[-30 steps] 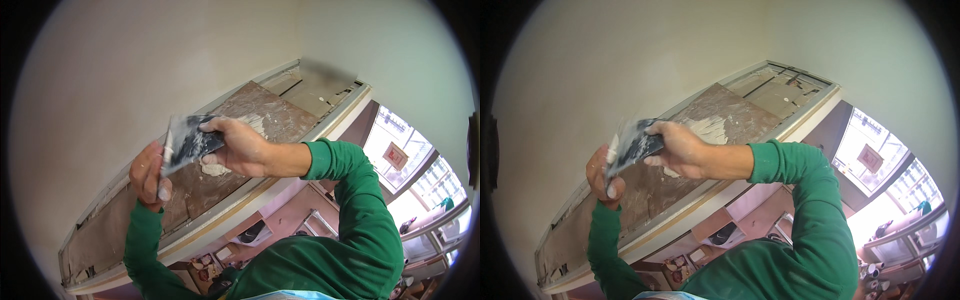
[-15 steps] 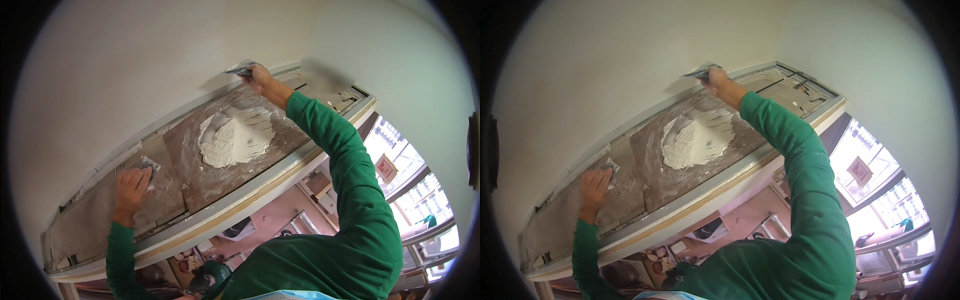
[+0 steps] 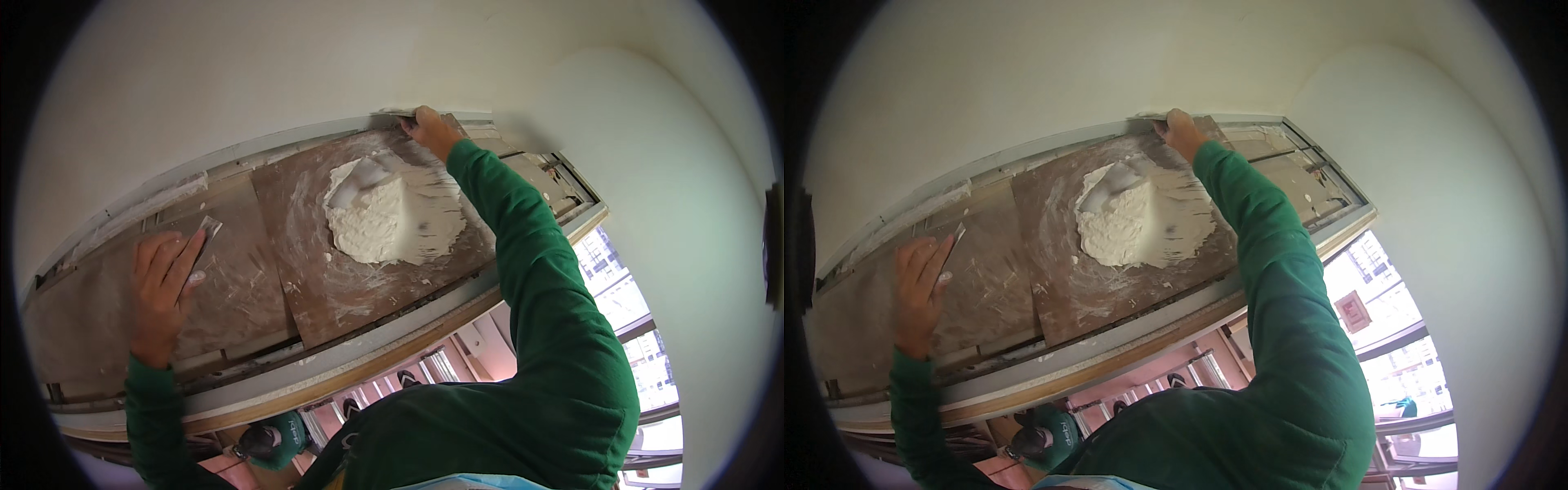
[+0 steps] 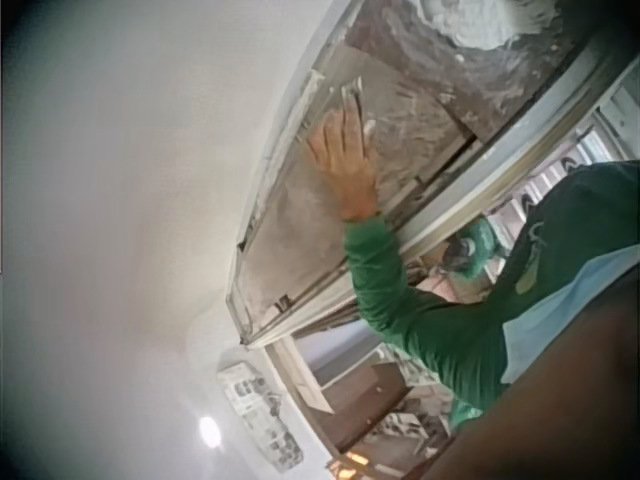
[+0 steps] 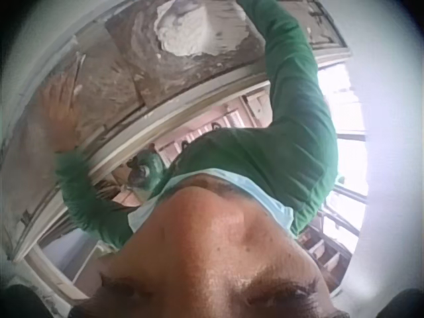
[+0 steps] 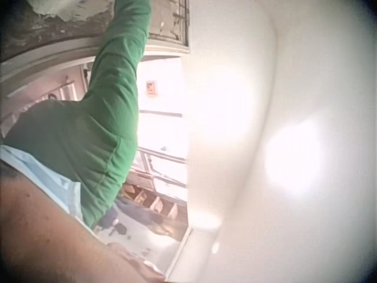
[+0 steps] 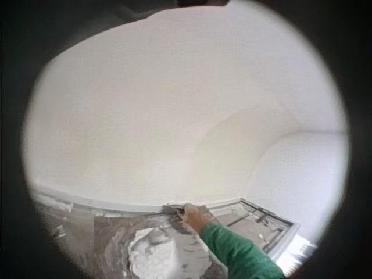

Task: The person applies white plaster to a ceiling using a trowel and a hawk. They repeatedly scoop plaster from the hawk and spread it onto the ceiling surface, smoothing it out with the trowel. The person works on a specific section of the ceiling, ensuring even coverage.

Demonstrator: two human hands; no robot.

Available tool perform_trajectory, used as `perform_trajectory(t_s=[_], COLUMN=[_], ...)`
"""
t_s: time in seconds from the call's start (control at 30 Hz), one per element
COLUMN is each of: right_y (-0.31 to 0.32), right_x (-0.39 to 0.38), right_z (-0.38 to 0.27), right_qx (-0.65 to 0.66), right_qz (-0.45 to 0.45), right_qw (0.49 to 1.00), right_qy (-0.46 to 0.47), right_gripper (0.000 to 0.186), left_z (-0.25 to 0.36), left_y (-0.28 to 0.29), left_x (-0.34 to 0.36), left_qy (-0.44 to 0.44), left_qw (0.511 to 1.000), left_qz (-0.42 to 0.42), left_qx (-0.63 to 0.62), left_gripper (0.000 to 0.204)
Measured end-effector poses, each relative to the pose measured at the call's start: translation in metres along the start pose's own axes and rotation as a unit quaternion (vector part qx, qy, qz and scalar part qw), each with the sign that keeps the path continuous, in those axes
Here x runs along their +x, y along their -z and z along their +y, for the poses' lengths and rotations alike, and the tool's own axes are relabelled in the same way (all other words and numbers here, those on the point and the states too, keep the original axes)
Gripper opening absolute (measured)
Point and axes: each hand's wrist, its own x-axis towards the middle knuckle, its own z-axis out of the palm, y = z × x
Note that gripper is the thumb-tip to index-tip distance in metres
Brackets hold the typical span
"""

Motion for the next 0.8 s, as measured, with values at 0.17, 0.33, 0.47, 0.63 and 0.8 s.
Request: perform_trajectory(t_s=[0.17,0.33,0.47,0.63,0.8], right_y=[0.058,0.032,0.072,0.027,-0.018], right_x=[0.129,0.243,0.287,0.271,0.211], right_z=[-0.005,-0.041,-0.195,-0.278,-0.302], right_qx=[-0.288,-0.343,-0.426,-0.384,-0.271], right_qz=[-0.089,0.032,0.047,0.072,0.063], right_qw=[0.92,0.908,0.674,0.696,0.815], right_qy=[0.249,0.237,0.602,0.602,0.508], right_gripper=[0.022,0.019,0.017,0.021,0.025], left_z=[-0.002,-0.001,-0.006,0.0,0.005], left_y=[-0.002,0.006,0.001,0.009,0.014], left_x=[0.014,0.01,0.007,0.007,0.012], left_qy=[-0.026,-0.008,-0.045,-0.059,-0.043], left_qw=[0.999,1.0,0.996,0.996,0.998], left_qz=[0.02,0.016,0.068,0.064,0.03], left_qx=[-0.028,-0.014,-0.043,-0.036,-0.029], left_gripper=[0.044,0.044,0.046,0.047,0.046])
